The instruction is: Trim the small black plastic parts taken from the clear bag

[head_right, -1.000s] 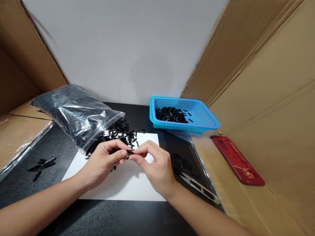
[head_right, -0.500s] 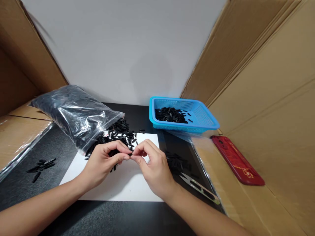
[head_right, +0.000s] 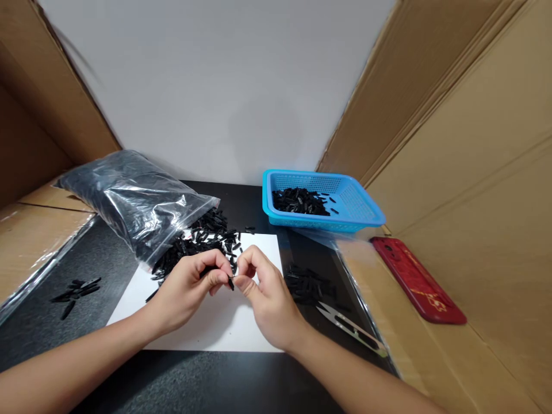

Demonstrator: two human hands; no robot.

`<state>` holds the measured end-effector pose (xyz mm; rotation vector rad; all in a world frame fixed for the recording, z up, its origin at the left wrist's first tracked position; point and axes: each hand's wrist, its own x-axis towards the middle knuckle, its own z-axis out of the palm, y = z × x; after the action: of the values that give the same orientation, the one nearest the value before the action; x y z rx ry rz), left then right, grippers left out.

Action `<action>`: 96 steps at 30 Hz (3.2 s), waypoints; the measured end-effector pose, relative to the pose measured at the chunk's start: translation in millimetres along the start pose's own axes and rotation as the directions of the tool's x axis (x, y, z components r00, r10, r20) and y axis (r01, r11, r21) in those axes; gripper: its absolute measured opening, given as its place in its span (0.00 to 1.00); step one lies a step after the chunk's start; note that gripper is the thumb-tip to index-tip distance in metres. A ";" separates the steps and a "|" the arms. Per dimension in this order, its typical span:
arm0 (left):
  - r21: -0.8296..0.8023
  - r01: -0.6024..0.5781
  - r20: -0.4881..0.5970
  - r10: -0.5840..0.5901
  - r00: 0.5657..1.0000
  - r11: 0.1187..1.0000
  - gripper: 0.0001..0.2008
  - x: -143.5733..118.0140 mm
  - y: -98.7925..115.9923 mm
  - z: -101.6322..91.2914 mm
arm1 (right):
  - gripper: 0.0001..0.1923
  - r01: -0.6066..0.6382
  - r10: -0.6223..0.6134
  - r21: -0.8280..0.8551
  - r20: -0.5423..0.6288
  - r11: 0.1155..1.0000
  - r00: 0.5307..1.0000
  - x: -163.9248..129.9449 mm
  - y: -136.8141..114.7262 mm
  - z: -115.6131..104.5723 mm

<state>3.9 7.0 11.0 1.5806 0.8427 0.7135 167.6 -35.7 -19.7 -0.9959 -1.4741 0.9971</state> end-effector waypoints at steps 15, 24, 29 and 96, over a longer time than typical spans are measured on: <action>-0.441 0.250 0.047 -0.256 0.965 0.862 0.09 0.8 1.8 0.8 | 0.08 0.075 -0.086 -0.317 -0.022 0.946 0.996 16.4 -22.8 -25.8; -0.788 0.343 0.121 -0.417 0.901 0.512 0.22 3.9 7.1 -6.1 | 0.13 -0.012 0.364 -0.973 0.074 0.229 0.928 11.4 -23.9 -108.4; -0.787 0.333 0.095 -0.431 0.898 0.520 0.15 4.5 4.9 -4.4 | 0.09 -0.005 0.071 -0.871 0.034 0.492 0.997 17.0 -29.4 -58.8; -0.136 0.026 -0.096 -0.039 0.995 0.990 0.05 -2.9 4.2 -2.6 | 0.07 0.256 -0.270 -0.324 0.002 0.911 0.963 1.2 -25.8 -11.6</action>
<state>0.7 5.6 15.6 1.4178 0.8726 0.8134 177.0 -41.5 6.3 -1.0051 -1.7178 0.5468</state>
